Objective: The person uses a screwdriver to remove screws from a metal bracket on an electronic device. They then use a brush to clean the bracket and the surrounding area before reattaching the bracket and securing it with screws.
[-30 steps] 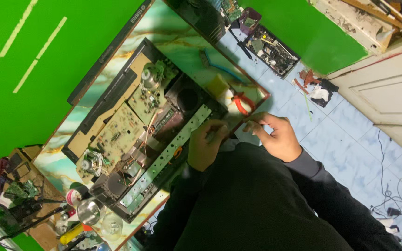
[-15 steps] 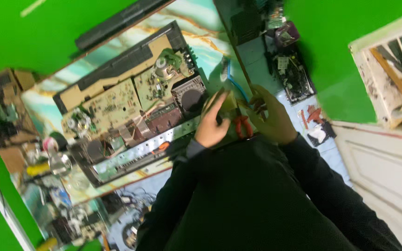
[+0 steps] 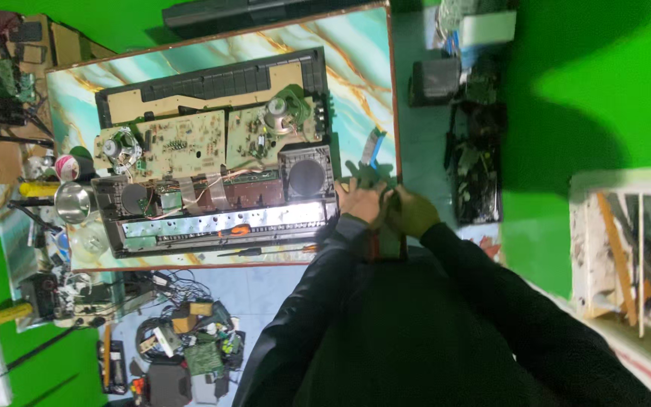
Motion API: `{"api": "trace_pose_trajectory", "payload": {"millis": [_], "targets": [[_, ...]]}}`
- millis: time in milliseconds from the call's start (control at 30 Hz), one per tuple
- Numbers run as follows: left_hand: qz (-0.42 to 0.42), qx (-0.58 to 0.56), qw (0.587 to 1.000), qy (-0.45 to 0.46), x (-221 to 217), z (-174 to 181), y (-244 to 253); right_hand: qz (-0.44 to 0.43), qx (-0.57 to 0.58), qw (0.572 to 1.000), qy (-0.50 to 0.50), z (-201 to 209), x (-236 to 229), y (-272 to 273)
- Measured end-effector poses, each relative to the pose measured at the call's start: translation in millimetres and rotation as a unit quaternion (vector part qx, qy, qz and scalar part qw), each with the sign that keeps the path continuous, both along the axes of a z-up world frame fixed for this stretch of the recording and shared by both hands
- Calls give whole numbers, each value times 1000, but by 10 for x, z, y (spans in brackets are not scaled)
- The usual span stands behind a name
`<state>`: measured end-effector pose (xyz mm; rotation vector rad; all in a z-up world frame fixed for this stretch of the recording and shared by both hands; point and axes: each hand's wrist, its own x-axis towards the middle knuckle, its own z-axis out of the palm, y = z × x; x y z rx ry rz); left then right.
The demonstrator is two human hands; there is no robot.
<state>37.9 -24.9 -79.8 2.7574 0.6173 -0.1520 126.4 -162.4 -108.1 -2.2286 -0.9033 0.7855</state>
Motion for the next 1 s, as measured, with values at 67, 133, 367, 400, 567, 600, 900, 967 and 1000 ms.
{"api": "trace_pose_trajectory", "payload": {"millis": [67,133,367,400,567,600,900,967,1000], "targets": [[-10,20,1000,-10,70,14,-17,34,-22,999,-7,-119,-39,26],[-4,14,999,53,104,66,-61,81,-23,996,-31,-229,-35,73],[22,14,995,97,145,352,-142,71,56,996,7,-388,8,1],[32,5,999,42,148,375,-137,57,71,996,1,-374,-24,-20],[57,-29,985,-158,-65,883,-238,-24,197,979,40,12,-134,-327],[65,-55,979,-185,-112,993,-252,-20,204,978,34,173,-80,-372],[324,-327,815,-352,-1010,1615,-296,26,156,985,74,1283,-361,-430],[393,-304,819,-287,-1217,1719,-297,60,171,983,38,1416,-437,-339],[368,-302,817,-325,-1363,1724,-285,81,198,977,7,1455,-560,-315]]}}
